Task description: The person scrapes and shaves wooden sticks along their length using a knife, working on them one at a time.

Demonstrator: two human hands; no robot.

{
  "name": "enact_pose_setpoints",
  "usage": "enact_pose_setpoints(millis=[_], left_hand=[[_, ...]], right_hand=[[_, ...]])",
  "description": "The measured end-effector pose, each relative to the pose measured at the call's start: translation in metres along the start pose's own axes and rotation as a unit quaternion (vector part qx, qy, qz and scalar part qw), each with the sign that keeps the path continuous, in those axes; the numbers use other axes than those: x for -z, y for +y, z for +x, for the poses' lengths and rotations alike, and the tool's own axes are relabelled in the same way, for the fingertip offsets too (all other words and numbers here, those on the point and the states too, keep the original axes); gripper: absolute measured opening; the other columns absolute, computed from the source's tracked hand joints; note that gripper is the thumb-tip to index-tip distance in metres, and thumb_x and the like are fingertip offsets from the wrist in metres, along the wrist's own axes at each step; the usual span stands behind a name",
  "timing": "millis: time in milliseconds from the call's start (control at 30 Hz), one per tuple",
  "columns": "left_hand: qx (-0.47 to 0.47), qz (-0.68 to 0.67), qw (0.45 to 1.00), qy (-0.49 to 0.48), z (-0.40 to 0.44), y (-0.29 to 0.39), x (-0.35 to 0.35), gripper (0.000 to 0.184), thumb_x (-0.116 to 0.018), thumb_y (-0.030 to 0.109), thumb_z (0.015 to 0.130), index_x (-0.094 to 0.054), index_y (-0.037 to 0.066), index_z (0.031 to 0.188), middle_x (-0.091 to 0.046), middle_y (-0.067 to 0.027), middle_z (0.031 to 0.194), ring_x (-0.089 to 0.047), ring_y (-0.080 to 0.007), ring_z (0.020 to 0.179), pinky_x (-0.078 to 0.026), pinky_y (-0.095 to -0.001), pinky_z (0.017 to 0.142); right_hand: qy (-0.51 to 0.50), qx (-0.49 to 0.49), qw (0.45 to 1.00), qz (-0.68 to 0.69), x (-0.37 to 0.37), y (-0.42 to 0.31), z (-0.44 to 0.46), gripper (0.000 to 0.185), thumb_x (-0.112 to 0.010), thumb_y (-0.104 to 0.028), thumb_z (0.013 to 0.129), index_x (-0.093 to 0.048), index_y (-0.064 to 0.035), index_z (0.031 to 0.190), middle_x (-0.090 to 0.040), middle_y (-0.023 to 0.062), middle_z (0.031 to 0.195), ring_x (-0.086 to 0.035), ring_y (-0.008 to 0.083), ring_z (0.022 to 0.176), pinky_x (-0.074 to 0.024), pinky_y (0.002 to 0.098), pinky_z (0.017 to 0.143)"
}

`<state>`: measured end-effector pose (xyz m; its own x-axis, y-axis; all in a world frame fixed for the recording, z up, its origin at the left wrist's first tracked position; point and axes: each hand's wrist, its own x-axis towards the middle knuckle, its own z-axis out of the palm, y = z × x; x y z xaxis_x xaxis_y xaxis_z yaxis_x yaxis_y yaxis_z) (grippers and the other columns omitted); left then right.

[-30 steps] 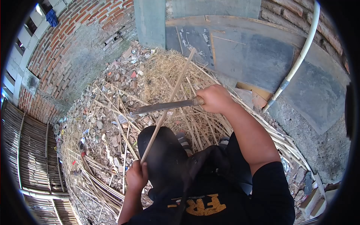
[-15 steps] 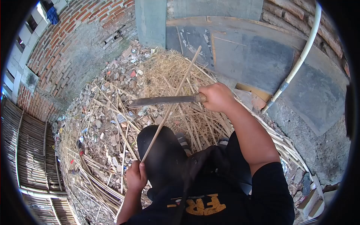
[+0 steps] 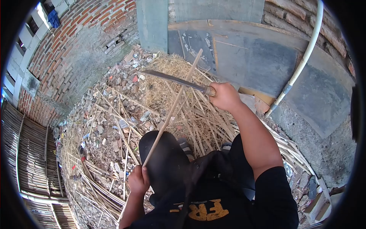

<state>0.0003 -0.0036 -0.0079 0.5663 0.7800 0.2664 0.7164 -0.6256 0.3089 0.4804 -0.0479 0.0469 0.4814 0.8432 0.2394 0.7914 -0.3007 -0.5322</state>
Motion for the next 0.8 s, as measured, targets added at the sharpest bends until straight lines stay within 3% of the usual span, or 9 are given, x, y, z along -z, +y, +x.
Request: enact_pose_setpoints(millis=[233,333,367,500,600,800], left_hand=[[0.008,-0.015,1.0,-0.007,0.006,0.002,0.006,0.033,-0.05,0.028,0.109,-0.059,0.004,0.089,-0.062,-0.0232,0.07,-0.063,-0.0478,0.063,-0.048,-0.0572,0.057],[0.015,0.018,1.0,-0.012,0.002,-0.006,0.003,0.034,-0.05,0.03,0.109,-0.06,0.005,0.089,-0.063,-0.0228,0.07,-0.064,-0.0474,0.064,-0.048,-0.0571,0.057],[0.012,0.022,1.0,-0.004,0.002,-0.008,0.001,0.034,-0.05,0.03,0.109,-0.06,0.005,0.089,-0.063,-0.0226,0.07,-0.064,-0.0472,0.064,-0.048,-0.057,0.057],[-0.002,0.022,1.0,0.005,0.003,-0.012,-0.002,0.032,-0.051,0.028,0.109,-0.059,0.005,0.089,-0.063,-0.0217,0.07,-0.063,-0.0464,0.062,-0.048,-0.0563,0.057],[0.001,-0.004,1.0,0.001,0.003,-0.008,-0.001,0.031,-0.052,0.026,0.109,-0.059,0.004,0.088,-0.062,-0.0216,0.069,-0.063,-0.0465,0.062,-0.048,-0.0553,0.056],[0.003,-0.007,1.0,0.007,0.003,-0.002,0.0,0.031,-0.054,0.026,0.108,-0.061,0.004,0.087,-0.063,-0.0217,0.071,-0.063,-0.0466,0.063,-0.048,-0.0554,0.056]], right_hand=[[-0.038,0.216,0.968,-0.122,-0.005,-0.015,-0.008,0.016,-0.071,-0.014,0.077,-0.071,-0.0125,0.093,-0.071,0.014,0.079,-0.071,0.0387,0.082,-0.057,0.0517,0.076],[-0.029,0.026,0.998,-0.044,-0.006,0.0,0.006,0.017,-0.071,-0.015,0.079,-0.072,-0.0114,0.095,-0.073,0.0148,0.082,-0.072,0.0392,0.083,-0.0575,0.0513,0.076],[0.029,-0.025,0.999,-0.013,-0.008,0.011,0.011,0.024,-0.072,-0.019,0.081,-0.074,-0.0105,0.103,-0.075,0.0167,0.087,-0.073,0.04,0.087,-0.0584,0.0503,0.079],[0.086,-0.066,0.994,0.015,-0.002,0.028,0.012,0.039,-0.074,-0.023,0.082,-0.075,-0.0114,0.119,-0.077,0.0192,0.094,-0.073,0.0402,0.092,-0.0591,0.0487,0.084],[0.061,-0.055,0.997,0.008,0.01,0.012,0.003,0.034,-0.074,-0.021,0.08,-0.075,-0.0104,0.111,-0.076,0.0183,0.09,-0.073,0.0397,0.09,-0.0588,0.0495,0.082],[-0.04,0.166,0.981,-0.09,0.005,-0.011,-0.006,0.022,-0.073,-0.016,0.075,-0.071,-0.01,0.096,-0.072,0.0157,0.083,-0.072,0.0385,0.085,-0.0569,0.0514,0.077]])
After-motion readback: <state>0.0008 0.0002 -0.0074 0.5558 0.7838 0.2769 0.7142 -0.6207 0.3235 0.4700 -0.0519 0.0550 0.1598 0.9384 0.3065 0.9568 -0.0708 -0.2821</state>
